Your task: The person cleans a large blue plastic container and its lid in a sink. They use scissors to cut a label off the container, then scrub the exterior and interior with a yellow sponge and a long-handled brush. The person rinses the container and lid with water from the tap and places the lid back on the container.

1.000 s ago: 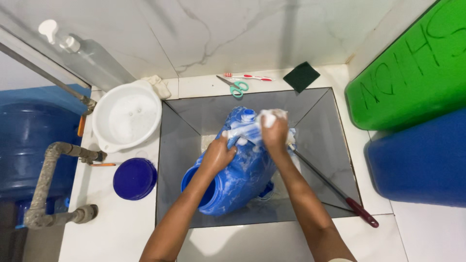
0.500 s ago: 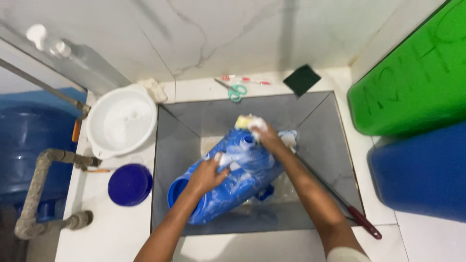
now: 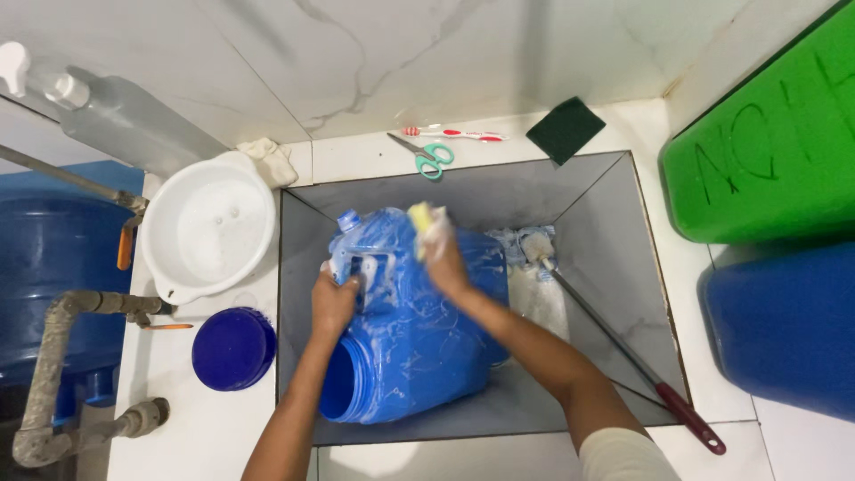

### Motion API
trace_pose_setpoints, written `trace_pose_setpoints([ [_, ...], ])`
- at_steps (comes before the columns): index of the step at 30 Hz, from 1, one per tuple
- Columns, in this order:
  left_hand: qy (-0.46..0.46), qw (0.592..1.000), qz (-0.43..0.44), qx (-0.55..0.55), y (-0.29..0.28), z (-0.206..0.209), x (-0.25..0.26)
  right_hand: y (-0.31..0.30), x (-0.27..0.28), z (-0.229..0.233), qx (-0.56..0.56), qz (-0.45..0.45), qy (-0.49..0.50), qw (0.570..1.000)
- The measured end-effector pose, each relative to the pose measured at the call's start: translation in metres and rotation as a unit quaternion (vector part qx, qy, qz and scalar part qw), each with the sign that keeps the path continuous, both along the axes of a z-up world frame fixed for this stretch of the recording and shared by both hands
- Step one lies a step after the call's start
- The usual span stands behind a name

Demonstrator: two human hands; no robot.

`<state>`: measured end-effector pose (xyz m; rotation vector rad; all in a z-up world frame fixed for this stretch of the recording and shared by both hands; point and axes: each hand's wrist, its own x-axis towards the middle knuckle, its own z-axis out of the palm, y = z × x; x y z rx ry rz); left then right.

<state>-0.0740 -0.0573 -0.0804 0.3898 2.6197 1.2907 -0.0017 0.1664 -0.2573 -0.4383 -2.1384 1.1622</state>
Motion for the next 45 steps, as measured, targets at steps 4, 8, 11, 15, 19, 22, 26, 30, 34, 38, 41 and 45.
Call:
trace_pose_setpoints([
  [4,-0.022,0.999,0.027,-0.039,-0.012,-0.021,-0.015,0.058,0.080,-0.069,-0.105,-0.106,-0.329,0.932],
  [8,-0.088,0.993,0.051,-0.065,0.001,-0.016,-0.034,-0.045,0.149,-0.047,-0.060,-0.032,-0.203,0.977],
  [11,-0.063,0.996,0.024,-0.050,0.005,-0.009,-0.009,-0.077,0.106,-0.011,-0.004,0.056,-0.032,0.998],
  [15,0.013,1.000,-0.007,-0.024,0.020,-0.002,-0.003,0.049,0.001,0.010,-0.216,-0.055,-0.168,0.960],
  [19,-0.008,0.999,0.013,-0.029,0.014,-0.008,-0.017,0.047,0.109,-0.060,0.018,-0.106,-0.375,0.921],
  [22,0.003,0.999,0.010,-0.043,0.011,-0.020,-0.019,-0.019,0.149,-0.022,0.048,-0.028,-0.167,0.984],
  [26,0.081,0.995,-0.034,-0.055,0.039,-0.014,-0.004,-0.017,0.100,0.136,0.215,0.161,-0.019,0.963],
  [30,0.184,0.975,-0.110,-0.053,0.067,0.014,0.032,-0.008,0.033,0.200,0.349,0.328,-0.098,0.872],
  [34,0.189,0.976,-0.112,0.002,0.073,0.015,0.026,-0.009,0.061,0.209,0.278,0.302,-0.135,0.902],
  [38,0.131,0.991,-0.015,0.029,0.063,-0.002,0.000,-0.040,0.133,0.228,0.189,0.261,-0.122,0.939],
  [41,0.043,0.992,0.118,0.028,0.076,-0.011,0.007,-0.055,0.143,0.245,0.139,0.241,-0.095,0.956],
  [45,0.151,0.984,0.097,-0.003,0.078,0.008,0.025,0.001,0.125,0.254,0.066,0.302,-0.140,0.941],
])
